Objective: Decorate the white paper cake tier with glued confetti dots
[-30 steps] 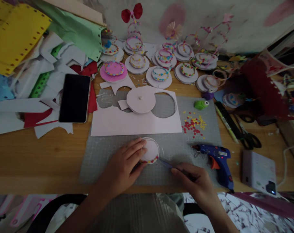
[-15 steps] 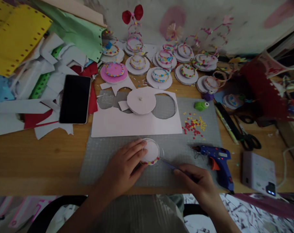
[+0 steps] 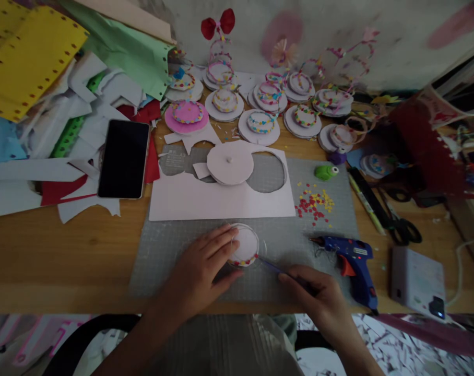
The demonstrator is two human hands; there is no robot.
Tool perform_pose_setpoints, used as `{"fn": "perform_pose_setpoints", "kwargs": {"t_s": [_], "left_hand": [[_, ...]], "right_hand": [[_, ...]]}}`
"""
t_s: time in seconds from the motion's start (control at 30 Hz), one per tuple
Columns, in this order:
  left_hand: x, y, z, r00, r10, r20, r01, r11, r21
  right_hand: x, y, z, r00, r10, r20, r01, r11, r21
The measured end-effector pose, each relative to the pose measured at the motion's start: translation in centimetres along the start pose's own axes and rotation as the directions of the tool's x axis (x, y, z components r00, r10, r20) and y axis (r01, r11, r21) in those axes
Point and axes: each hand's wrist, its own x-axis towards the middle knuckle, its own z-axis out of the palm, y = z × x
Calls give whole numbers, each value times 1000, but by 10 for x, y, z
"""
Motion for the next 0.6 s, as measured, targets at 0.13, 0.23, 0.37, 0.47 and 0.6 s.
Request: {"fn": "perform_pose_setpoints", "kwargs": {"t_s": [0.13, 0.23, 0.37, 0.47, 0.6], "left_hand": [[0, 1, 0, 1000, -4, 4, 4, 1000, -1], [1, 1, 0, 1000, -8, 5, 8, 1000, -1], [1, 2, -2, 1000, -15, 2, 15, 1000, -8], [1, 3, -3, 1000, -25, 12, 25, 999, -27], [1, 5, -4, 999, -37, 20, 38, 998, -55]], "right_hand": [[-1, 1, 2, 1000, 6, -14, -6, 1000, 13], [0, -2, 3, 1000, 18, -20, -18, 999, 34], [0, -3, 2, 999, 41, -7, -41, 998, 42], [1, -1, 3, 1000, 30, 1, -31, 999, 25], [3, 1, 3, 1000, 24, 6, -24, 1000, 15]]}}
